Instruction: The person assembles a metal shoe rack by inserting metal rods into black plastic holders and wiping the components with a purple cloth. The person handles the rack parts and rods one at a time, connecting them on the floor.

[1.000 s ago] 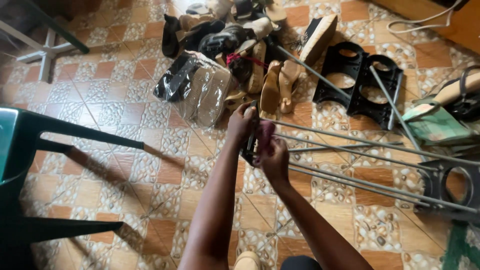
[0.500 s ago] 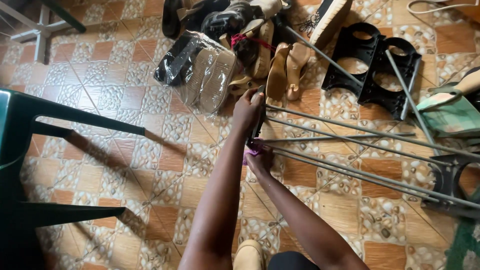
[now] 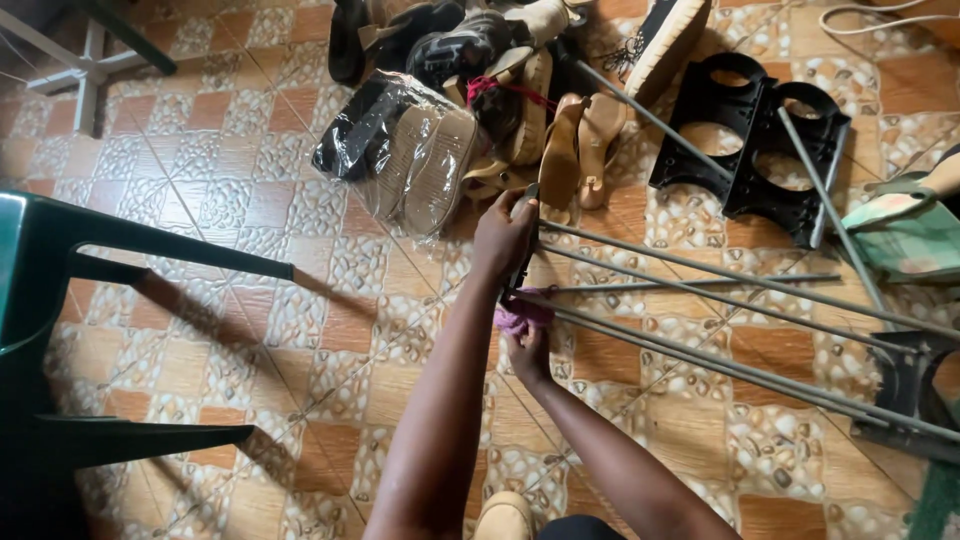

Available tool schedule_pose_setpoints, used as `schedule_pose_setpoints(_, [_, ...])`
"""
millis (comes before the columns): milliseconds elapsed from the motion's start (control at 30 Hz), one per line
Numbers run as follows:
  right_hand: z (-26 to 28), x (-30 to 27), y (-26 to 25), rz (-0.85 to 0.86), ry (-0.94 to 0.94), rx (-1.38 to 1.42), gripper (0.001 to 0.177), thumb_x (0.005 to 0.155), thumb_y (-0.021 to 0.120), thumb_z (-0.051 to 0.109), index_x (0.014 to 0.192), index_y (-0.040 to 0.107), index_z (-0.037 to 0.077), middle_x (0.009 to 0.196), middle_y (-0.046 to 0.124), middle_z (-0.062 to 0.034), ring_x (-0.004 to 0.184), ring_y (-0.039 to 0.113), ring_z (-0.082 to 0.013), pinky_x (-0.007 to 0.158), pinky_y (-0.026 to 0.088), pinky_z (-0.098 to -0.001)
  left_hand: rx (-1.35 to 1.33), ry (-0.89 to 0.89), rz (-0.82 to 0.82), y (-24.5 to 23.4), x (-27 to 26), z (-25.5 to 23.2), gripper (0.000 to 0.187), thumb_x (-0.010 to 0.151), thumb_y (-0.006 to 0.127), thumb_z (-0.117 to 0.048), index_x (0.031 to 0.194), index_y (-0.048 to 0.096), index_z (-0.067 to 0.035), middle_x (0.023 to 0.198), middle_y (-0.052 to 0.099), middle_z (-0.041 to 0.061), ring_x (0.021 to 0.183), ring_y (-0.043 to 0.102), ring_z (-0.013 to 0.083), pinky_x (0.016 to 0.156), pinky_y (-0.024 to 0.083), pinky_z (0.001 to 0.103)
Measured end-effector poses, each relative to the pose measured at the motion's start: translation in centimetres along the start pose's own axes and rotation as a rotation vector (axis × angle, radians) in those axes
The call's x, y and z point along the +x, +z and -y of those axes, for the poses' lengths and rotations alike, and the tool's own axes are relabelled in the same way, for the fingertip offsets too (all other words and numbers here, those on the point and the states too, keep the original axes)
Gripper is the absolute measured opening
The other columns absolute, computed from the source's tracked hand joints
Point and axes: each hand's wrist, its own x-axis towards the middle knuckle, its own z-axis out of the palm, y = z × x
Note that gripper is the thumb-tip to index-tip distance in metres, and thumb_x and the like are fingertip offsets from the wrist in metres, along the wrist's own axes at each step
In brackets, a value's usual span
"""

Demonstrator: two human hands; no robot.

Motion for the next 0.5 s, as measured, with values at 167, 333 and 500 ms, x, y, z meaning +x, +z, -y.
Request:
schedule_pose_setpoints(167, [2.6,1.4,2.5,-0.198,0.166,-0.369,0.049,0.084,0.077,0.021,0.121,0.058,-0.004,0.107,0.065,-0.0243,0.099,0.064,-0.0370,0.089,0.051,-0.0452,-0.029,-0.001,-0.018,0.6,-0.1,0.8,0.044,0.091,0.063,-0.039,0.123,0.069,-0.009,0.101,0.077,0.018,0.094,0.076,0.0302,0.084,0.056,0.039])
schedule_pose_setpoints(333, [-4.8,0.8,2.5,-0.241,-0.090,-0.206,0.049,0.084,0.076,0.014,0.126,0.056,-0.002,0.109,0.061,-0.0185,0.098,0.060,-0.0308,0.084,0.049,-0.0397,0.016,-0.011,-0.032,0.6,-0.1,1.3,0.044,0.092,0.064,-0.039,0.123,0.070,-0.010,0.102,0.077,0.017,0.095,0.075,0.0305,0.085,0.056,0.039])
schedule_pose_setpoints(500, [-4.9,3.9,-3.4,-0.089,0.311,0.410,0.040,0.099,0.071,0.026,0.122,0.064,-0.006,0.095,0.064,-0.0132,0.082,0.057,-0.0263,0.068,0.045,-0.0394,-0.016,-0.019,-0.027,0.8,0.5,1.2,0.044,0.090,0.065,-0.040,0.122,0.070,-0.010,0.102,0.077,0.017,0.094,0.077,0.0296,0.085,0.056,0.038])
